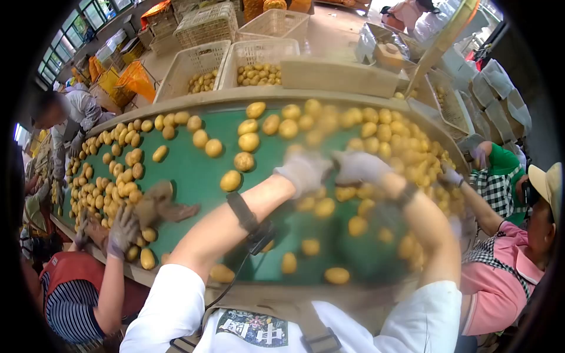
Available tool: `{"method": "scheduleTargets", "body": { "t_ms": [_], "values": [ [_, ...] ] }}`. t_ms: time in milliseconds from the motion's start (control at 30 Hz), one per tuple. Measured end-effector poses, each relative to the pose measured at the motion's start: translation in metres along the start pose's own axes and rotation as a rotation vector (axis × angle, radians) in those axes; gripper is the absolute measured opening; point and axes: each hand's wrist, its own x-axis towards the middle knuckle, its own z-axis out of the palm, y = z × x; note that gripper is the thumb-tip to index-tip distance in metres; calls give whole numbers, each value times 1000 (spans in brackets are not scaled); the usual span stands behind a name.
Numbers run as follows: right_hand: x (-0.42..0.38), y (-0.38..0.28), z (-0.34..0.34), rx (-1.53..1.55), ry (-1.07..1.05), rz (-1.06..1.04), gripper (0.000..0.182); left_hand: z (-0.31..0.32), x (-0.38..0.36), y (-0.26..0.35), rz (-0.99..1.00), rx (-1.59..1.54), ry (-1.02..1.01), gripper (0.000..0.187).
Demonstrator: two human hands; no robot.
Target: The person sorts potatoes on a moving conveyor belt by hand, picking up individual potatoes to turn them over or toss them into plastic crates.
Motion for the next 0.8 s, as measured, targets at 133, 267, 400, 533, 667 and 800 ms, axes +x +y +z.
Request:
{"method": "scheduleTargets", "body": {
  "t_ms": [133,267,400,533,667,800],
  "values": [
    [-13,55,53,111,361,-243,48,46,-60,3,15,58,167,31],
    [-38,41,41,1309,74,-98,43,-20,-122,-15,-205,-441,48,42],
    [-16,-19,42,1829,-34,-63,44,-44,-83,-120,-491,-1179,564,28],
    [26,-21,79,1529,125,-303,49,-2,19,-177,-363,-840,468,42],
    [79,20,121,779,669,-654,64,-13,33,-119,-250,-1003,108,52],
    [74,21,119,429,1095,-676,79,-10,36,-86,-256,-1071,65,56]
  ]
}}
